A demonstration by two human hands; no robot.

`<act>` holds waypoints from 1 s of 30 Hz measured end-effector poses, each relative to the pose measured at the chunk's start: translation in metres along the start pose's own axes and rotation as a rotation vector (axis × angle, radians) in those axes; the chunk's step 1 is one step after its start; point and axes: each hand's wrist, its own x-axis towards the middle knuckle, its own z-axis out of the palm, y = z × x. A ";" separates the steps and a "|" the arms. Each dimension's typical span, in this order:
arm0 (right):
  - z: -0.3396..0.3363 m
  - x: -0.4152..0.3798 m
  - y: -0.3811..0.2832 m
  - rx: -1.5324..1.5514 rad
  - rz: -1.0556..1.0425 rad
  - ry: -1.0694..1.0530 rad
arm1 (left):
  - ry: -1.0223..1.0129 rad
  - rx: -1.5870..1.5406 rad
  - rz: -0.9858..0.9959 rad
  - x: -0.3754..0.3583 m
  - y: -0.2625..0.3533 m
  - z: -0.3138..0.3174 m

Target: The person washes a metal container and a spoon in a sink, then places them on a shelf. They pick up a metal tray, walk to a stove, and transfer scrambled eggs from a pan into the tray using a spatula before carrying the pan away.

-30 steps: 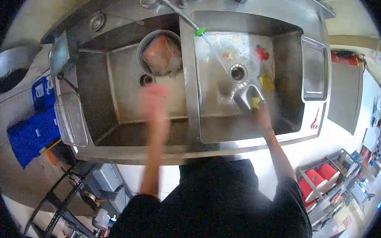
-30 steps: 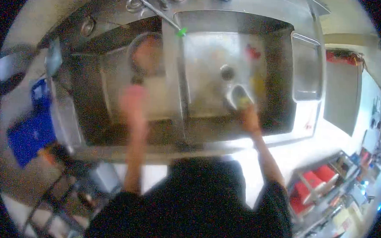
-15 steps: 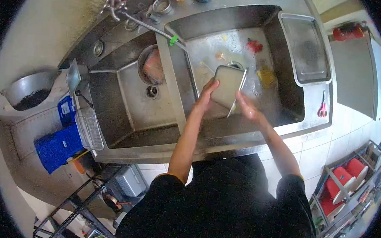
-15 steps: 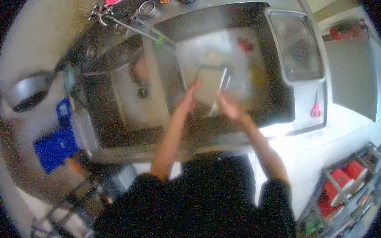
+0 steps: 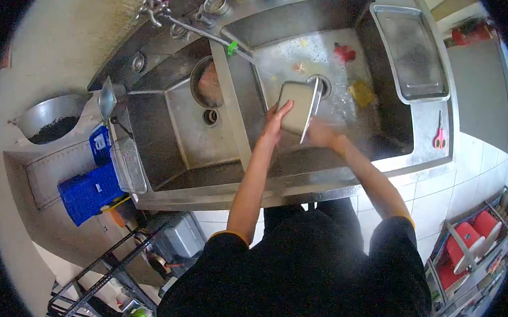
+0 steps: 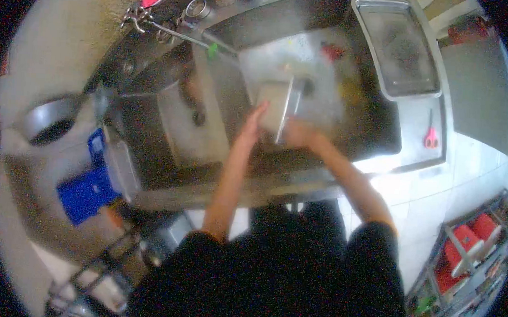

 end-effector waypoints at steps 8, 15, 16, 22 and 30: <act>-0.024 -0.003 0.020 -0.519 -0.159 0.265 | 0.051 -0.163 -0.057 -0.005 -0.018 0.016; -0.045 -0.003 0.005 0.222 0.032 -0.193 | -0.015 -0.410 -0.035 0.029 -0.038 -0.005; -0.052 -0.001 0.005 0.374 0.205 -0.345 | 0.024 -0.479 -0.038 0.026 -0.034 -0.001; -0.062 -0.008 -0.046 1.402 0.675 0.419 | -0.023 -0.338 0.169 0.026 -0.046 0.012; -0.118 0.010 -0.062 0.624 1.013 0.823 | 0.392 0.215 0.525 0.024 0.002 0.054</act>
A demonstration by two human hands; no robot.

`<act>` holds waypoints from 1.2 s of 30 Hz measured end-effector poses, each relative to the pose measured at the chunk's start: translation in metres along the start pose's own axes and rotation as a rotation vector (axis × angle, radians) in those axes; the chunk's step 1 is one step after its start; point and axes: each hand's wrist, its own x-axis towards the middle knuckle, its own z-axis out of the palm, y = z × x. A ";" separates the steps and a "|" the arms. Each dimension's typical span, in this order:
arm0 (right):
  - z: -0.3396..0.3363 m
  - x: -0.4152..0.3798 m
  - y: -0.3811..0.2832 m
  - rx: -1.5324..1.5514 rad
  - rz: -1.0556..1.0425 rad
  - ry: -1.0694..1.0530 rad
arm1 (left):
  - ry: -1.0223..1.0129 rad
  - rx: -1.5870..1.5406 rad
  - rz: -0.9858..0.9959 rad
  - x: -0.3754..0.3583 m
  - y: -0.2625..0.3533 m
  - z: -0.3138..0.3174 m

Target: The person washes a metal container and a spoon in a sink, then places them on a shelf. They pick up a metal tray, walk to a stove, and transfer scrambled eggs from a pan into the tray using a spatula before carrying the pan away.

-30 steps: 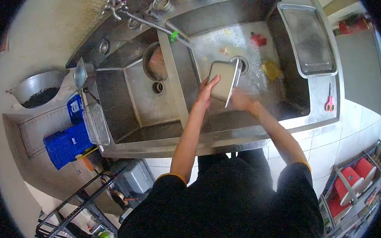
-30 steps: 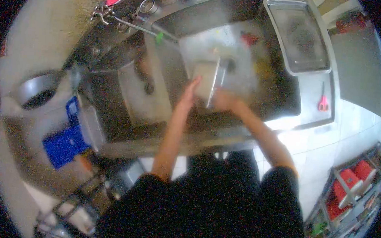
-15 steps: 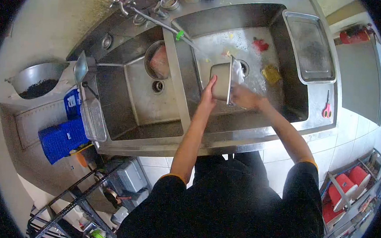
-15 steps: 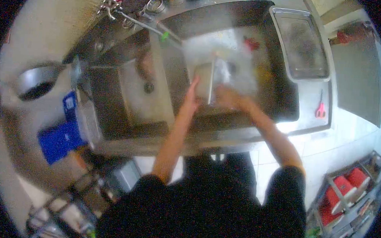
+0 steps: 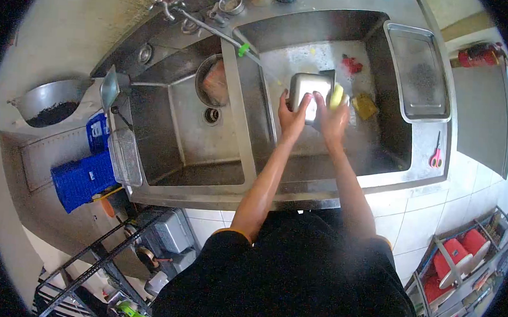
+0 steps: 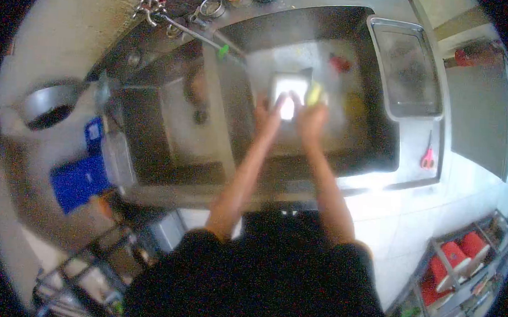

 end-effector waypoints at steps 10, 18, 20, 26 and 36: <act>0.038 0.011 0.116 -0.733 -0.727 -0.416 | 0.152 -0.017 -0.105 0.036 -0.040 0.003; -0.012 0.032 0.148 -0.647 -0.613 -0.127 | -0.263 -0.687 -0.622 0.062 -0.095 -0.035; -0.027 0.038 0.133 -0.763 -0.523 -0.126 | -0.397 -0.867 -0.714 0.067 -0.110 -0.030; 0.026 0.068 0.149 0.051 -0.425 -0.354 | -0.457 -0.261 0.012 0.068 -0.127 -0.024; 0.199 0.152 0.184 0.159 -0.709 -0.127 | -0.078 -0.129 -0.290 0.121 -0.158 -0.032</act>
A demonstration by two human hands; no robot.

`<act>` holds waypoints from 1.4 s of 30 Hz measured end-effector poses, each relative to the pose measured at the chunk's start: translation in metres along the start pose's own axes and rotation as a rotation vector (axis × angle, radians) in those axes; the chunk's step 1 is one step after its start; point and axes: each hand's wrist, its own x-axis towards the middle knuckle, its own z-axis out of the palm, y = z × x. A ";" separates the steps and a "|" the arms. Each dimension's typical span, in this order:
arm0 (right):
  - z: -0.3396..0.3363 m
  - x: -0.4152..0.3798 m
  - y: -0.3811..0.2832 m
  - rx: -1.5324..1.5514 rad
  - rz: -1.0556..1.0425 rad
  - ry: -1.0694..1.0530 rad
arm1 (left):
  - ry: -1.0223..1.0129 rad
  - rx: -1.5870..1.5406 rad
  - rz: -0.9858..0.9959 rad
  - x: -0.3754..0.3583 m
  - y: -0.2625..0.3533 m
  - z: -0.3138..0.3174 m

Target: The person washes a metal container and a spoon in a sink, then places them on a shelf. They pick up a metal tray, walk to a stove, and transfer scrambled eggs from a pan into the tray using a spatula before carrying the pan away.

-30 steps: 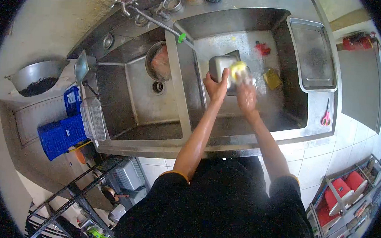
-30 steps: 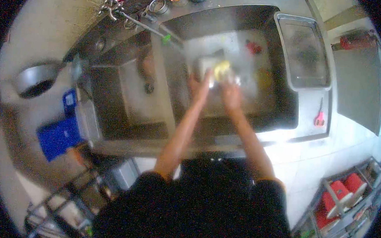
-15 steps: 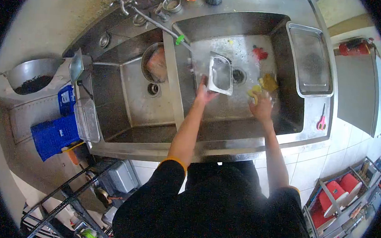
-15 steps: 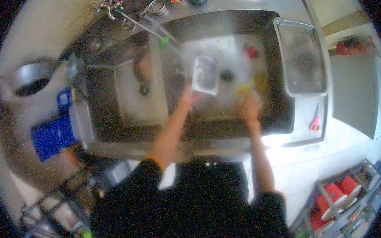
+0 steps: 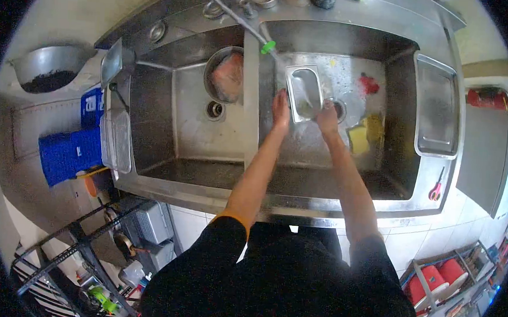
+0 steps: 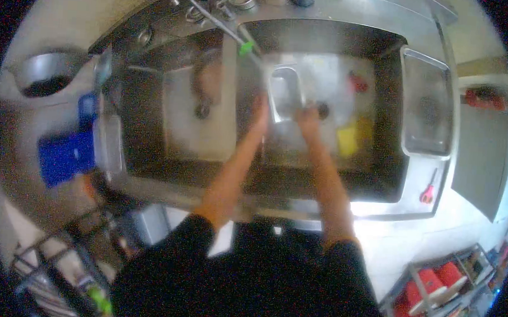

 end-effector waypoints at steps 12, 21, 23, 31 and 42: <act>-0.015 0.010 -0.024 0.265 0.226 -0.178 | 0.240 0.249 0.582 -0.033 0.042 0.005; -0.032 0.018 -0.114 -0.398 0.258 -0.225 | 0.219 0.305 0.660 -0.049 0.052 0.002; -0.029 0.015 -0.089 -0.453 0.169 -0.290 | 0.202 0.304 0.668 -0.046 0.055 0.000; -0.033 -0.001 -0.077 -0.021 0.113 -0.260 | 0.130 0.379 0.543 -0.036 0.042 0.002; -0.057 -0.033 -0.152 -0.218 -0.217 -0.173 | 0.057 -0.276 0.026 -0.012 0.050 0.058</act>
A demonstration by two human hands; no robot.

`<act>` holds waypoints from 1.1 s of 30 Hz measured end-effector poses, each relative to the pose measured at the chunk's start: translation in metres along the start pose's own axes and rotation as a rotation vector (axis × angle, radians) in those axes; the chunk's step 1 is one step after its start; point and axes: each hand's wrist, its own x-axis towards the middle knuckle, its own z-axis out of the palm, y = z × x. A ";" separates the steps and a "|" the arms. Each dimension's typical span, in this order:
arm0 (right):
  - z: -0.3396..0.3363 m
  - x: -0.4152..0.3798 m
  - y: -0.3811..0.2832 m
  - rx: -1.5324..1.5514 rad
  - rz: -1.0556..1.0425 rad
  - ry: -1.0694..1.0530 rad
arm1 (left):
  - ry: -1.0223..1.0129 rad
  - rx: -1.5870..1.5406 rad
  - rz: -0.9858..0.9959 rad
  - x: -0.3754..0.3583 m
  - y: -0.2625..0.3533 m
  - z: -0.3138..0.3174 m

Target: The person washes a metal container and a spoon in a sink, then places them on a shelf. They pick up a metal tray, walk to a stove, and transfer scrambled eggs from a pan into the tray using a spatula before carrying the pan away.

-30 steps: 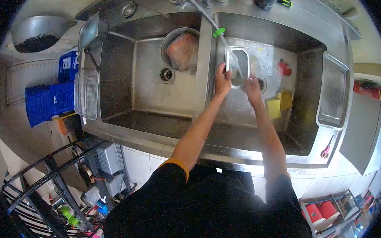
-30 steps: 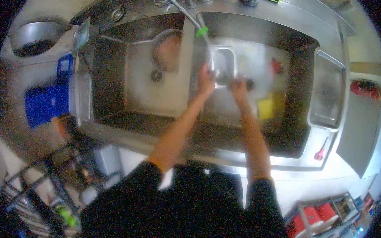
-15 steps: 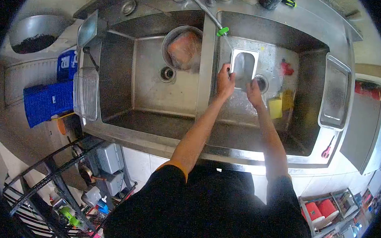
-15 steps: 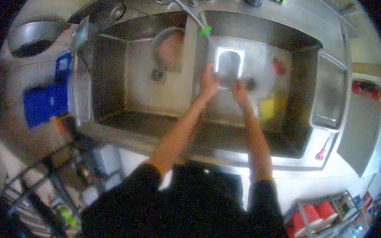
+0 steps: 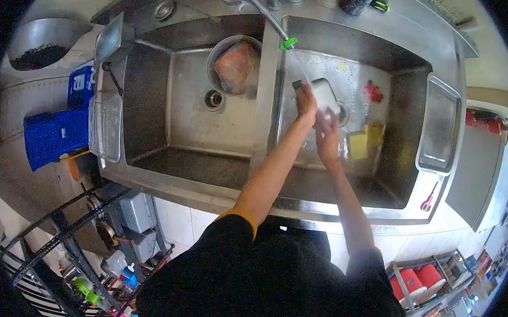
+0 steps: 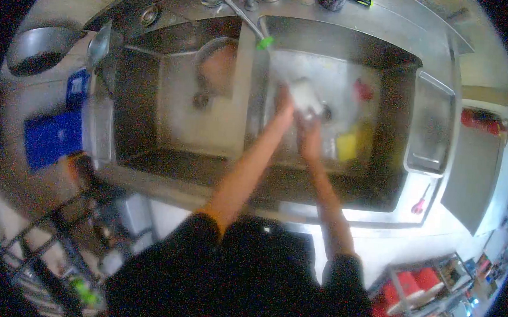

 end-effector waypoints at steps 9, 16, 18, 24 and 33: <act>-0.038 0.022 0.009 0.791 0.570 0.063 | 0.079 0.101 -0.132 0.009 -0.014 -0.032; -0.058 0.039 0.010 0.581 0.281 -0.253 | -0.097 0.200 -0.071 -0.028 0.034 -0.044; -0.057 0.035 0.029 0.678 0.359 -0.300 | -0.203 0.223 0.021 -0.021 0.035 -0.039; -0.063 0.034 0.028 1.197 0.991 -0.106 | -0.620 0.859 0.535 -0.032 0.022 -0.021; 0.008 0.021 0.087 0.356 0.459 -0.079 | -0.485 0.741 0.679 -0.069 0.001 -0.051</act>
